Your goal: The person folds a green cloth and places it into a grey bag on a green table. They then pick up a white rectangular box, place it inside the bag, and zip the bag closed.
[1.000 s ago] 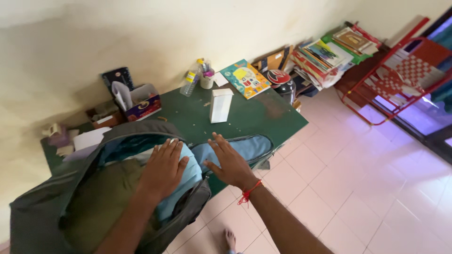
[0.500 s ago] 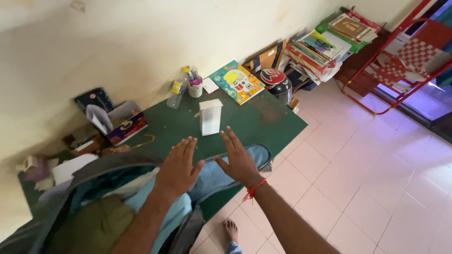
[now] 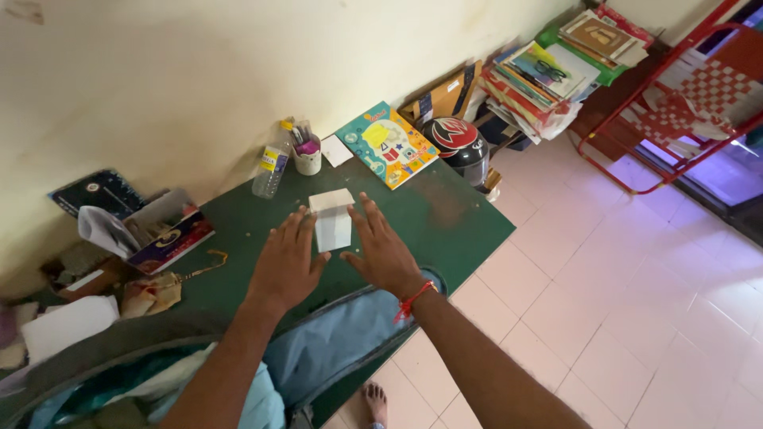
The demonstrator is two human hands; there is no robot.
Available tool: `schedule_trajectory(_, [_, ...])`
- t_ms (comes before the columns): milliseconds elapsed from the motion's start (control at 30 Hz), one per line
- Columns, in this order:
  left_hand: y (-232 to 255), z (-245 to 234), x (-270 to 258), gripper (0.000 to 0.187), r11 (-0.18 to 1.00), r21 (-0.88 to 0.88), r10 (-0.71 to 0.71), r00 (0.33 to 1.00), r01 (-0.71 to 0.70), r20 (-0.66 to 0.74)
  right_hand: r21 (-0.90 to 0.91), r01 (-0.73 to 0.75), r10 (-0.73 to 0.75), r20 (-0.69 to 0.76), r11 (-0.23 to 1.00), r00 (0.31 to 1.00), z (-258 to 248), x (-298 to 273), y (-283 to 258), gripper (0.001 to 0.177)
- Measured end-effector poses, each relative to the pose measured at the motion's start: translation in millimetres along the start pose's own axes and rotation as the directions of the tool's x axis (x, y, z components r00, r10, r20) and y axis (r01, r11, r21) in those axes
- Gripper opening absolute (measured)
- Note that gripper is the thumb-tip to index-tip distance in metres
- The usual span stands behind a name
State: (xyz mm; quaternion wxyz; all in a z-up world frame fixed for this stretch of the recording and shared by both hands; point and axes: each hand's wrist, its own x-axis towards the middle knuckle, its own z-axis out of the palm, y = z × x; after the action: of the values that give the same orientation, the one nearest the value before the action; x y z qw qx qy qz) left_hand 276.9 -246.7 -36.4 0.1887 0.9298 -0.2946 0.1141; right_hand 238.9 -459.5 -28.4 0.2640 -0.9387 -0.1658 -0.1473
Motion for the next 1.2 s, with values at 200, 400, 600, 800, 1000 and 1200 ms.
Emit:
schedule_trajectory(200, [-5, 5, 29, 0.084, 0.997, 0.039, -0.073, 0.995, 0.070, 0.074, -0.069, 0.050, -0.046, 0.057, 0.996, 0.997, 13, 33, 27, 0.094])
schedule_trajectory(400, [-7, 10, 60, 0.106, 0.973, 0.087, -0.227, 0.946, 0.212, 0.230, -0.116, 0.054, -0.035, 0.168, 0.992, 0.985, 24, 63, 42, 0.099])
schedule_trajectory(600, [-17, 32, 79, 0.107, 0.970, -0.051, -0.219, 0.950, 0.236, 0.224, -0.184, 0.061, -0.012, 0.260, 0.981, 0.966, 43, 84, 56, 0.100])
schedule_trajectory(800, [-27, 59, 87, 0.097, 0.974, -0.135, -0.153, 0.969, 0.181, 0.192, -0.174, 0.122, -0.082, 0.225, 0.977, 0.971, 65, 83, 81, 0.086])
schedule_trajectory(1000, [-34, 90, 83, 0.076, 0.994, -0.043, -0.094, 0.977, 0.104, 0.193, 0.002, 0.096, -0.094, 0.226, 0.995, 0.970, 76, 77, 92, 0.065])
schedule_trajectory(1200, [-34, 96, 75, 0.065, 0.982, -0.109, -0.135, 0.973, 0.157, 0.188, 0.057, 0.133, -0.142, 0.185, 0.989, 0.972, 74, 71, 88, 0.067])
